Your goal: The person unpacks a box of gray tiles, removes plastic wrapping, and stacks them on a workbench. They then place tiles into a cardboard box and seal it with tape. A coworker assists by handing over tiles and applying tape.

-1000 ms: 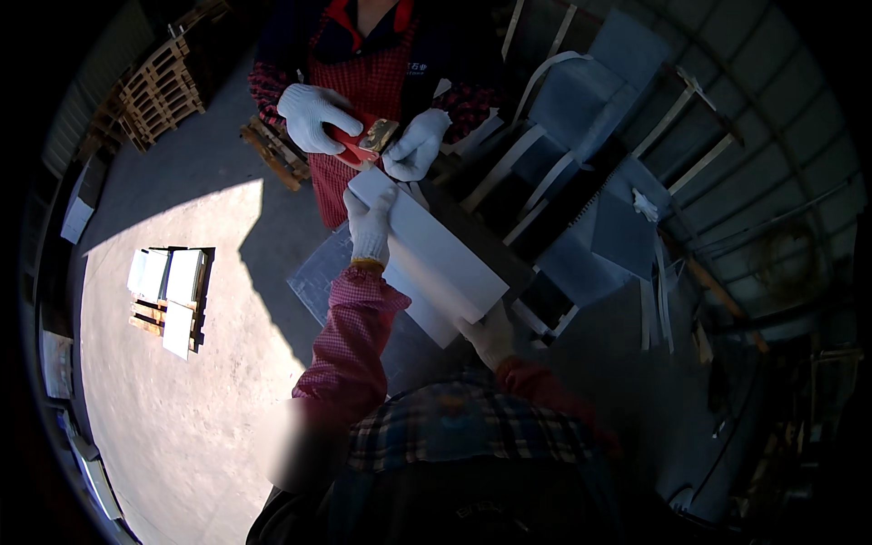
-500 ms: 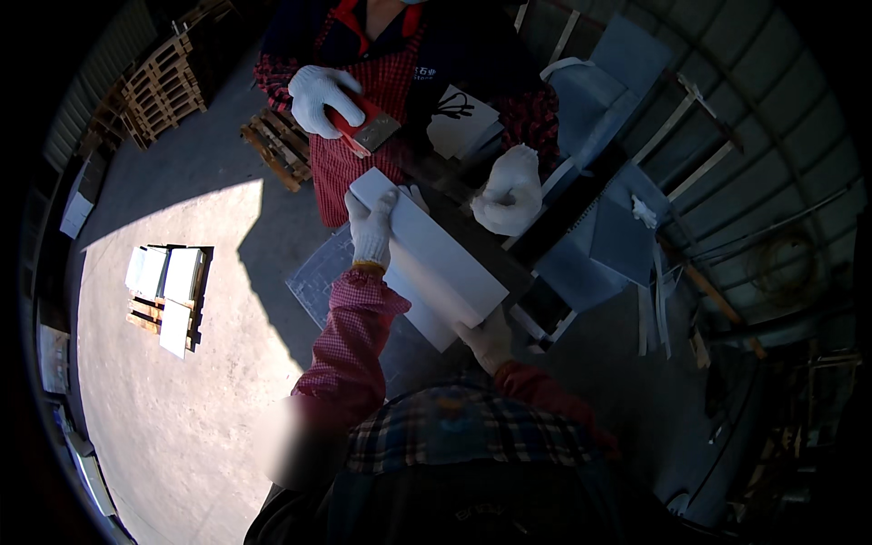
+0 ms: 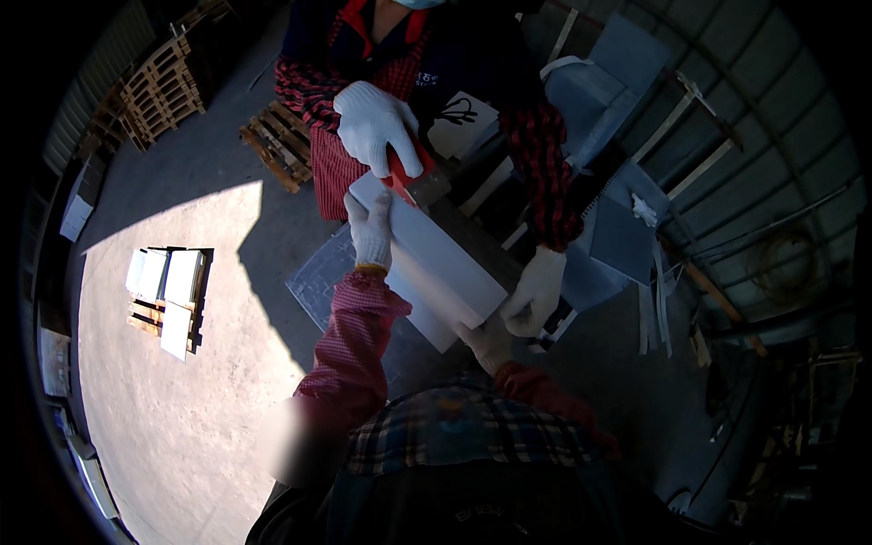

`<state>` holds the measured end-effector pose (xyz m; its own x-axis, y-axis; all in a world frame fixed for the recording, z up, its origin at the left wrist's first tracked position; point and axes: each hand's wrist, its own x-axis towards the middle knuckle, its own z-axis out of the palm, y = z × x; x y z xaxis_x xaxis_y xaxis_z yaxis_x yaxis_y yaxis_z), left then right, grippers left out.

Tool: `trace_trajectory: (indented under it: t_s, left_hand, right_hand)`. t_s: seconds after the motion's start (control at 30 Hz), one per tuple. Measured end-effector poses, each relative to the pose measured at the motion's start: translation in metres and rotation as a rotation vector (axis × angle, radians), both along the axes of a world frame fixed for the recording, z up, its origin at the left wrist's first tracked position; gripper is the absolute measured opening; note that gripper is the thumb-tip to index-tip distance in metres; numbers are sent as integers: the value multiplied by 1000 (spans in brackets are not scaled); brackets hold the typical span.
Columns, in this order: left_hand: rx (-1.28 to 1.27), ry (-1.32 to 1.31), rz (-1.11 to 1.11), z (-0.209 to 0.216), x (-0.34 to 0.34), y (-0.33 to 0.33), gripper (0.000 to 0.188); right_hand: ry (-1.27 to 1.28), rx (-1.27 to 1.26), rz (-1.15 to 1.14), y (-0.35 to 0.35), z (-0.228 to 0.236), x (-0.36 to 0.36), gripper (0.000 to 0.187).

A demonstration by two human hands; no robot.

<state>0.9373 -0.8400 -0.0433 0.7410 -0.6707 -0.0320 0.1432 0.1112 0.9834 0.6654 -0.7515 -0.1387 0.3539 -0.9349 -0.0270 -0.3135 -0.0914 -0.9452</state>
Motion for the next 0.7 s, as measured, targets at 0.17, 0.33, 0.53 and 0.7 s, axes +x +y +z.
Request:
trace_trajectory:
  t_s: [0.17,0.33,0.53,0.7]
  left_hand:
    - [48,-156,25,5,-3,5,50]
    - [29,-205,38,-7,1,2,54]
    - [11,-317,112,-42,15,-18,55]
    - [12,-235,39,-35,7,-14,61]
  right_hand:
    - [-109,213,40,3,-18,-6,53]
    - [170,79,38,-8,-19,-3,48]
    - [41,103,-114,-8,-7,1,86]
    - [-122,40,-163,-9,-13,2,83]
